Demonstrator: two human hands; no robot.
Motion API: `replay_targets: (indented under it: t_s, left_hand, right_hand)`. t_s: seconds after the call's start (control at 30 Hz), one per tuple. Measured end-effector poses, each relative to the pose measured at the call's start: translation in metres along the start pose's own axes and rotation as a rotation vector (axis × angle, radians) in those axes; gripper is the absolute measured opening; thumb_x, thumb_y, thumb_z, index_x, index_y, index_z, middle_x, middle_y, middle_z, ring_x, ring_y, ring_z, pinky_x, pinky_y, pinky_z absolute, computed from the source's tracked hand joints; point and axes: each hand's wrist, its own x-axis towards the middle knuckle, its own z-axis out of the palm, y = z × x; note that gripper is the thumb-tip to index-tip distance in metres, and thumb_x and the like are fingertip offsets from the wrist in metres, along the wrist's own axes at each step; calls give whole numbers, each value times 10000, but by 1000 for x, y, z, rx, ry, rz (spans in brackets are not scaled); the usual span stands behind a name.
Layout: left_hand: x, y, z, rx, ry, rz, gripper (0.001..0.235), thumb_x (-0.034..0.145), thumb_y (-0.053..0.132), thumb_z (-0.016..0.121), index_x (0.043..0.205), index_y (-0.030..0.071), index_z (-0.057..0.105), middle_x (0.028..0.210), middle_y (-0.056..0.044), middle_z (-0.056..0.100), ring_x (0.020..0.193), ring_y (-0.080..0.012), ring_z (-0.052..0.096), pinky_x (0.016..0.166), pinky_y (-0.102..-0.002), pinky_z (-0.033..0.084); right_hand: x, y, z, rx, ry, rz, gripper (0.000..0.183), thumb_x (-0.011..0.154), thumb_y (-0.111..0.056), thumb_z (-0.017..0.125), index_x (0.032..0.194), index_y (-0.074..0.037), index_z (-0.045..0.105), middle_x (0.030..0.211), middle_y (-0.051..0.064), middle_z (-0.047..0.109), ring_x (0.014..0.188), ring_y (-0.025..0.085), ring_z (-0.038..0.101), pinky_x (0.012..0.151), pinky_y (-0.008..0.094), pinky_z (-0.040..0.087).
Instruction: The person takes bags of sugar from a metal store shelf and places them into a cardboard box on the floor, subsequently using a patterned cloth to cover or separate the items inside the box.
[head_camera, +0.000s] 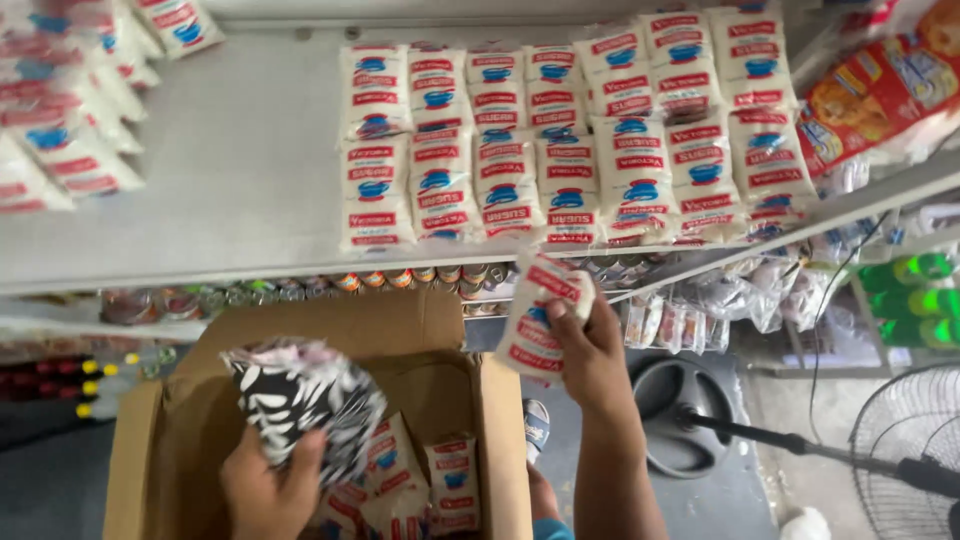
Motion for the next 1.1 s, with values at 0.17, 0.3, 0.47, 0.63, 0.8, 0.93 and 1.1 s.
replay_targets:
  t_s: [0.17,0.3,0.47,0.63,0.8,0.93,1.1]
  left_hand:
    - [97,95,130,-376,-313,463,498,906,301,783,1314,54,638,1268,-97,665,1145,-219,661,986,-396,544]
    - [126,121,214,-591,-482,413,658,838,280,793,1369,51,480,1265,-145,609,1154,-311,633,1003,-424,513]
    - [140,88,244,-425,-424,451,625,850,324,794,1343,62,513,1254,-164,647,1157,-353,636,1005,-459,509]
    - [133,64,250,112,-386,626,681,882,492,778,1315,-1,594,1237,-191,647,1179,-382,623,1019,-507,485]
    - [139,63,246,290,-448,632,596,876,513,689,1305,100,668,1313,-127,640,1180,-353,601,1035,-541,414]
    - [133,51,245,251,-391,618,566,897,498,675,1315,118,661,1329,-110,642,1196,-336,609,1048,-525,431]
    - [130,39,246,199,-357,642,528,923,479,657,1328,140,651,1349,-88,644,1218,-315,620,1064,-505,451]
  right_hand:
    - [14,12,-2,100,-89,-18,408,1085,-156,546,1446,36,530,1176,78,677,1042,116,613,904,287,516]
    - [38,10,-15,-6,-100,-122,501,1019,-164,516,1497,-68,402,1388,64,583,1215,115,576,1025,278,467]
    - [42,-5,-14,-618,-118,-195,442,947,-90,660,1359,-1,527,1194,82,620,982,127,619,849,277,521]
    - [41,18,-35,-495,-24,-51,377,937,-32,747,1276,14,588,938,53,638,819,97,528,713,262,451]
    - [63,-2,-37,-407,-115,-332,363,1050,-17,563,1409,17,519,1172,50,651,1079,68,580,947,237,495]
    - [138,-46,-31,-784,-64,-653,238,1130,-84,507,1358,-40,558,1284,95,610,1048,137,630,890,259,539]
    - [225,-67,-12,-306,-75,-336,109,1096,-138,613,1169,-98,682,982,49,630,766,116,532,673,294,492]
